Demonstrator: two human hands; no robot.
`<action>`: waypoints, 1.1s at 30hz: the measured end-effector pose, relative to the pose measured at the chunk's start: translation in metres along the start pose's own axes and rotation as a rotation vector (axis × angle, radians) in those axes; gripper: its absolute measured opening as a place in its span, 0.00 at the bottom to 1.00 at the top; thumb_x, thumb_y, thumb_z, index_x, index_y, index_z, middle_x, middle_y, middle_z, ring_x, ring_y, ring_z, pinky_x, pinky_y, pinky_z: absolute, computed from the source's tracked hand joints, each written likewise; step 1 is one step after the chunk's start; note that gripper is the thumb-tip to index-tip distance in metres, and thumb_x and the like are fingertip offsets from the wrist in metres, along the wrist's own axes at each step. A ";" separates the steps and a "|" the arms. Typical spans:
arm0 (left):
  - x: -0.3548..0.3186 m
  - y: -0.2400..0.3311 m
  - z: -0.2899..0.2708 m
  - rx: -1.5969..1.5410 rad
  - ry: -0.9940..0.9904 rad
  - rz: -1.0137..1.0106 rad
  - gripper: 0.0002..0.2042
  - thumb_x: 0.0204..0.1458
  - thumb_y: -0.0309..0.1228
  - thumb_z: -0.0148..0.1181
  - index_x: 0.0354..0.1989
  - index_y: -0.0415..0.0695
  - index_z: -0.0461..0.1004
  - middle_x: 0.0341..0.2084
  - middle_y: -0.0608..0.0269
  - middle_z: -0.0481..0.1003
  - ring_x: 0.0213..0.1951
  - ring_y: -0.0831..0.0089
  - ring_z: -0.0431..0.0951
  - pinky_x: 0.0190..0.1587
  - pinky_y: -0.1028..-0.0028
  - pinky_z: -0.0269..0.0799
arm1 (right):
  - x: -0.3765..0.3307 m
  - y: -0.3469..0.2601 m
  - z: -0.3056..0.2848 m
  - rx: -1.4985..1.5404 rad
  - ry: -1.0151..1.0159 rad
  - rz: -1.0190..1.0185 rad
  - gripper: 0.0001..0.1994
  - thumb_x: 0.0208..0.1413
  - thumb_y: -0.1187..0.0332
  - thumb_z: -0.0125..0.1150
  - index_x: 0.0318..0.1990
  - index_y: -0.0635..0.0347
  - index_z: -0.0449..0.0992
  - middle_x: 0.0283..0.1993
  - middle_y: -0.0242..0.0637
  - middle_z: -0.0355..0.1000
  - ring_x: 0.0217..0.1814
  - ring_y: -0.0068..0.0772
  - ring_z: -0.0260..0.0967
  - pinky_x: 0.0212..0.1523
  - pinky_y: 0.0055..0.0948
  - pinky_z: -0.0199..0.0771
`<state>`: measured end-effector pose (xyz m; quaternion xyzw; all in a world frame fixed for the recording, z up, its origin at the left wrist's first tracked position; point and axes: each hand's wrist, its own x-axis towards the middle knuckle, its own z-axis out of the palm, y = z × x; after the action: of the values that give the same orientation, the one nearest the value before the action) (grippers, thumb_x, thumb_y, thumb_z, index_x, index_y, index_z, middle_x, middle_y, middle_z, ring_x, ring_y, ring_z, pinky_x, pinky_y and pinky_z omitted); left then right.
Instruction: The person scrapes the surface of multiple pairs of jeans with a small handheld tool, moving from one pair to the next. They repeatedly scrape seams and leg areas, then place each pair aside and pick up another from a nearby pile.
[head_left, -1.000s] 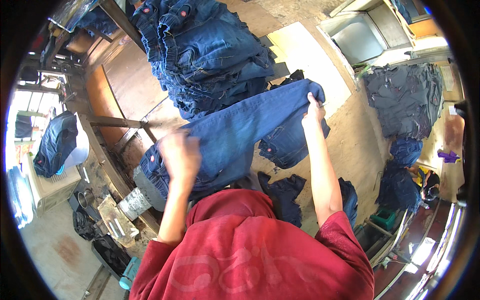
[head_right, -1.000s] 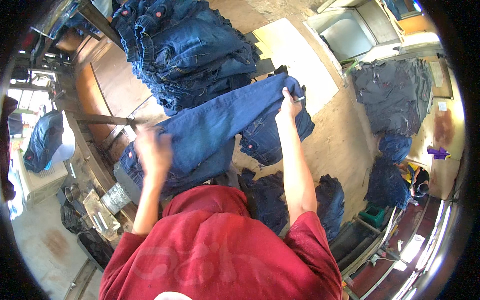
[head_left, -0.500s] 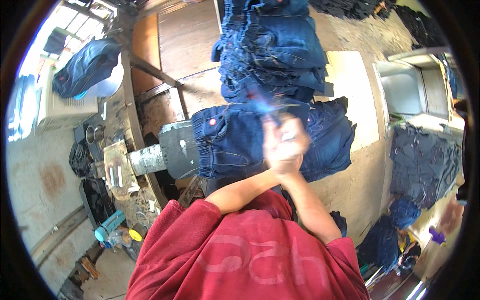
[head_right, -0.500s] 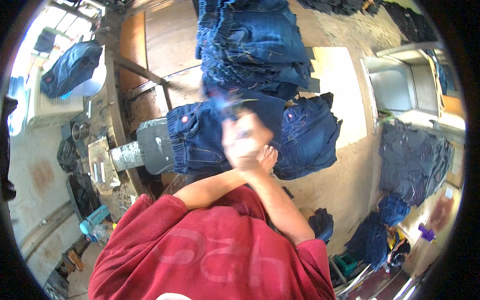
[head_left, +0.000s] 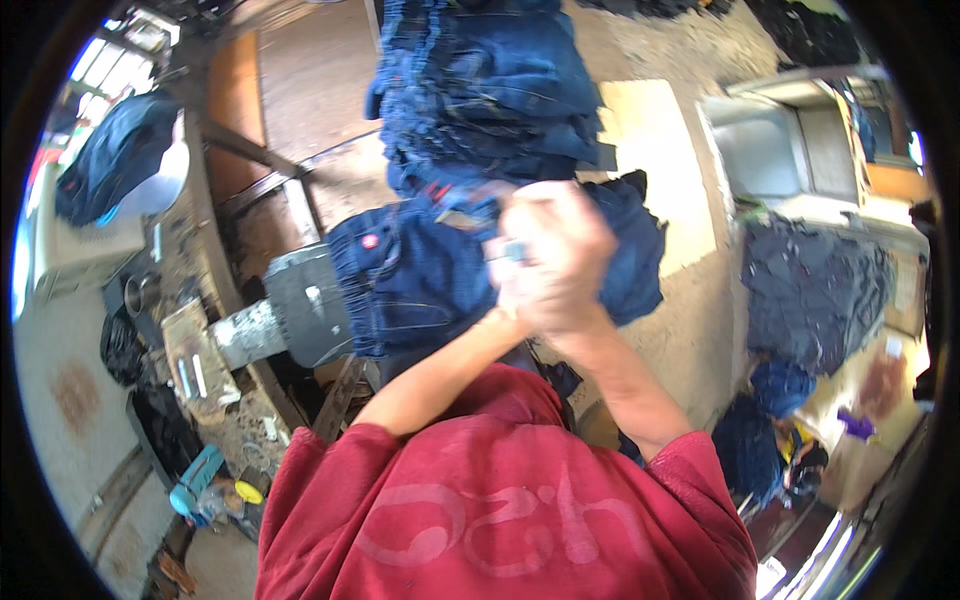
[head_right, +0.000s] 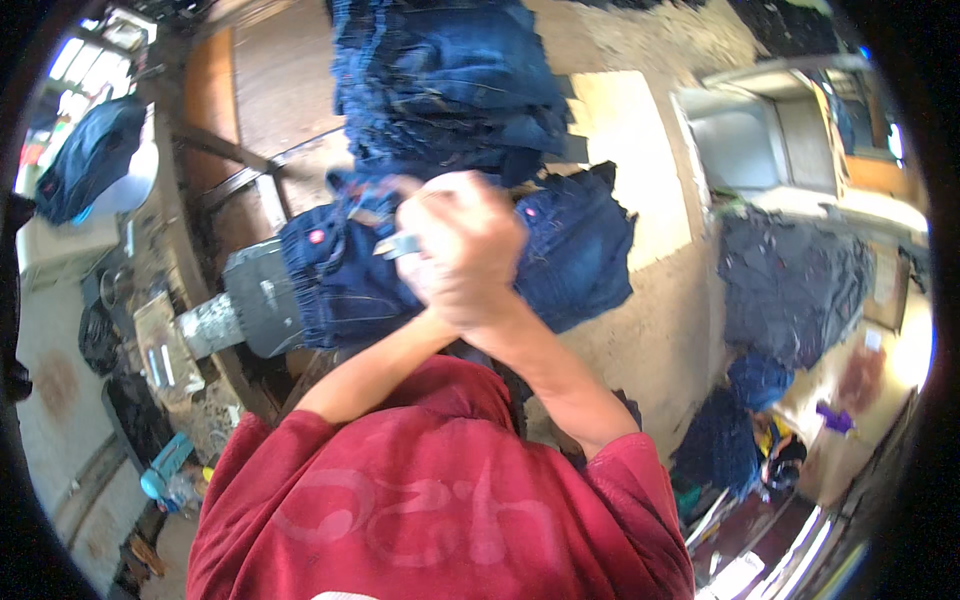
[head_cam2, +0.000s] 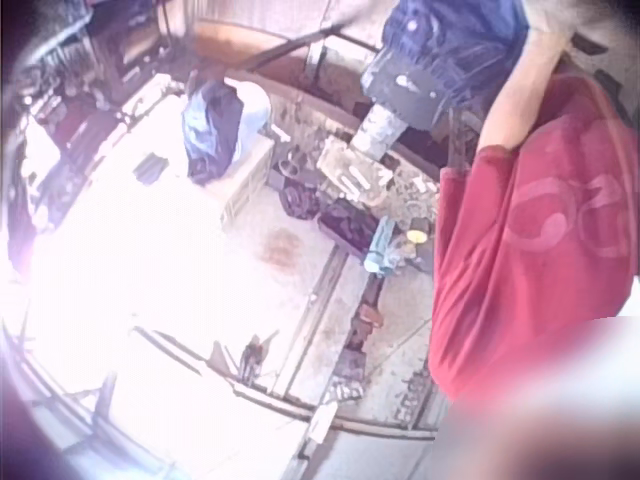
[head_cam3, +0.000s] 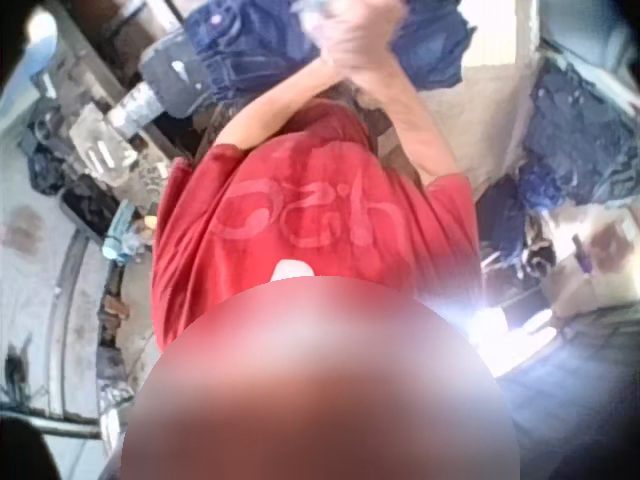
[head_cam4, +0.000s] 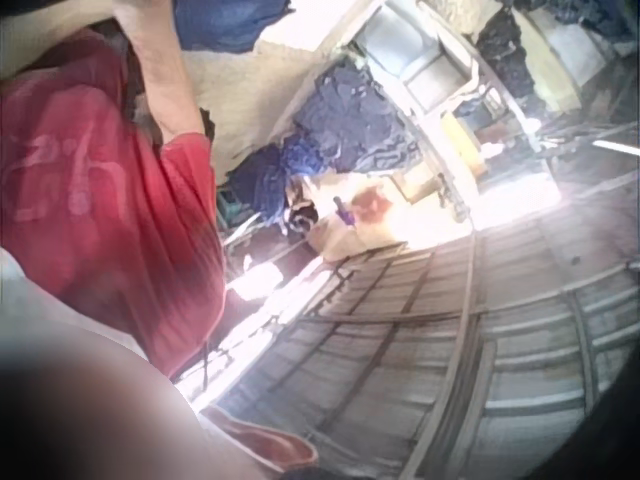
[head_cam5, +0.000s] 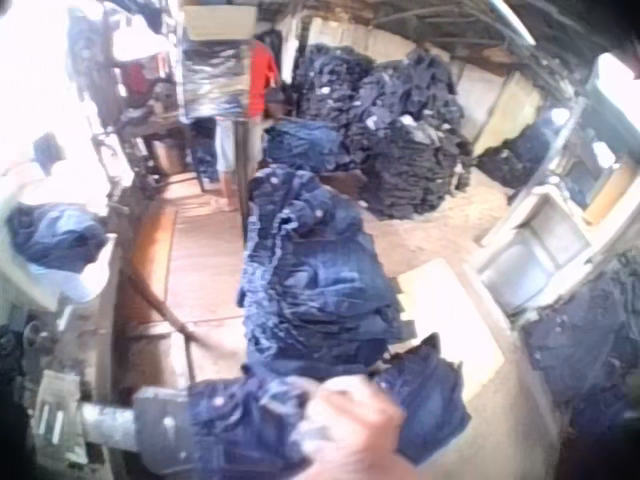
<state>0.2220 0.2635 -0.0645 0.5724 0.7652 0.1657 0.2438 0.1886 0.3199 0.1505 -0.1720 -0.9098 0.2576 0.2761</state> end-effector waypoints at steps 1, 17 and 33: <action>-0.005 -0.002 -0.020 0.033 0.162 0.095 0.22 0.55 0.43 0.70 0.53 0.42 0.79 0.59 0.49 0.71 0.66 0.53 0.64 0.67 0.44 0.50 | 0.011 0.016 -0.035 -0.050 0.122 -0.025 0.13 0.48 0.77 0.78 0.28 0.59 0.74 0.33 0.31 0.72 0.28 0.27 0.69 0.31 0.30 0.71; -0.186 -0.187 -0.180 0.338 0.124 -0.520 0.41 0.63 0.55 0.67 0.79 0.43 0.63 0.80 0.43 0.58 0.82 0.45 0.52 0.82 0.43 0.42 | -0.102 0.103 -0.090 -0.048 -0.201 0.896 0.19 0.81 0.51 0.46 0.47 0.57 0.73 0.32 0.50 0.81 0.39 0.60 0.83 0.39 0.54 0.78; 0.071 -0.194 -0.109 -0.055 0.081 0.044 0.37 0.59 0.69 0.63 0.17 0.42 0.78 0.13 0.46 0.76 0.19 0.50 0.82 0.26 0.55 0.77 | -0.105 0.027 0.118 -0.146 0.007 0.308 0.12 0.57 0.71 0.77 0.49 0.55 0.86 0.35 0.34 0.86 0.27 0.35 0.81 0.33 0.33 0.80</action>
<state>-0.0097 0.2780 -0.0908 0.5748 0.7569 0.2151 0.2249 0.2062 0.2497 0.0077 -0.3297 -0.8882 0.2294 0.2232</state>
